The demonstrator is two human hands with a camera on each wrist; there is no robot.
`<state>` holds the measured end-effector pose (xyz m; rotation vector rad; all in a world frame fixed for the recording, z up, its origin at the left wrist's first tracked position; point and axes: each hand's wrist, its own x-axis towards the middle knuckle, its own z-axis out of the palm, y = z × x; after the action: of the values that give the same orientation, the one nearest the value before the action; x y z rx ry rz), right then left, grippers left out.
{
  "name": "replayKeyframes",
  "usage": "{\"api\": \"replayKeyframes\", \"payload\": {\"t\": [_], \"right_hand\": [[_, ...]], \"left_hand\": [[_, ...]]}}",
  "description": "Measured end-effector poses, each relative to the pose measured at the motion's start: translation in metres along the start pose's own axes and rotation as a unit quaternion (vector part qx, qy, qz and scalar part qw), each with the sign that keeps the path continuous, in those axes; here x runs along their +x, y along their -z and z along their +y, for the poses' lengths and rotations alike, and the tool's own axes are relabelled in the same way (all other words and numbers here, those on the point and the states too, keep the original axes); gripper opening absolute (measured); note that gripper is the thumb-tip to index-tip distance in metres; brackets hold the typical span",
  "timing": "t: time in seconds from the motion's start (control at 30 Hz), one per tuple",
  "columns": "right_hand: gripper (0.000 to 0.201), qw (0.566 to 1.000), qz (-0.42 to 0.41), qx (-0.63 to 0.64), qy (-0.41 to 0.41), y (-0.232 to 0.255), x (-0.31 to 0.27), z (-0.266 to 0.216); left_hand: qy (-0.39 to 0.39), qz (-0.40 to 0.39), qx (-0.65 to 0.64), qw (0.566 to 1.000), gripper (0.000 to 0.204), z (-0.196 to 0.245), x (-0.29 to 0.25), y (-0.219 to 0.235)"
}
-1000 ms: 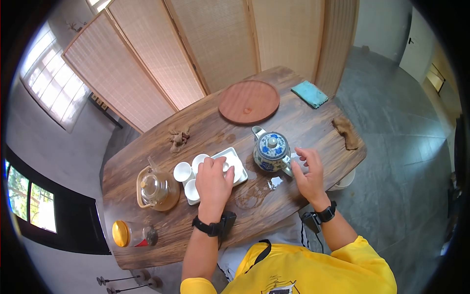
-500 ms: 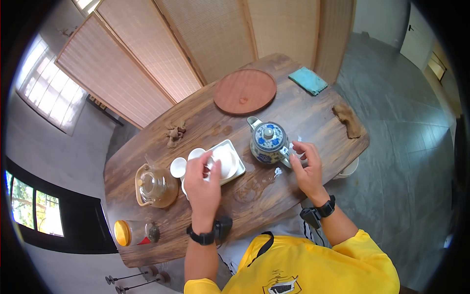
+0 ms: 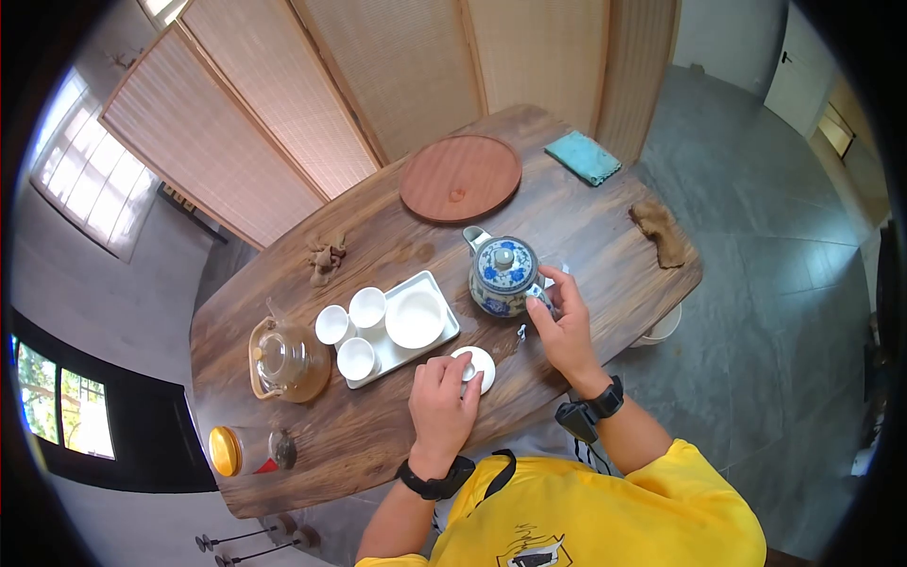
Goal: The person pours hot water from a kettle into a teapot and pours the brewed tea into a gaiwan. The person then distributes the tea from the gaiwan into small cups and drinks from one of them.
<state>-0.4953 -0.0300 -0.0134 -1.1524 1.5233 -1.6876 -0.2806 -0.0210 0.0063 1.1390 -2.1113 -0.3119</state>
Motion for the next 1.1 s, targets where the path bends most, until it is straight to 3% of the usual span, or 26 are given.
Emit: {"api": "replayKeyframes", "payload": {"t": [0.47,0.67,0.77,0.83,0.97,1.1], "right_hand": [[0.046,0.995,0.000,0.100,0.026,-0.014,0.007,0.004],[0.041,0.997,0.013,0.077,0.013,-0.013,0.006,0.010],[0.041,0.994,0.027,0.085,0.060,-0.013,0.010,0.011],[0.036,0.993,0.036,0.096,0.051,-0.007,0.010,0.002],[0.036,0.996,0.021,0.087,0.031,0.005,0.012,-0.005],[0.034,0.997,-0.002,0.043,0.065,0.014,0.016,-0.027]], "left_hand": [[0.026,0.007,0.022,0.999,0.032,-0.006,-0.001,-0.009],[-0.007,0.059,0.004,0.998,0.047,0.019,0.020,-0.009],[-0.042,0.082,-0.010,0.996,0.060,0.035,0.053,-0.021],[-0.057,0.066,-0.010,0.996,0.069,0.043,0.070,-0.035],[-0.068,0.069,-0.014,0.995,0.073,0.050,0.077,-0.050],[-0.075,0.089,-0.017,0.993,0.072,0.056,0.076,-0.053]]}}
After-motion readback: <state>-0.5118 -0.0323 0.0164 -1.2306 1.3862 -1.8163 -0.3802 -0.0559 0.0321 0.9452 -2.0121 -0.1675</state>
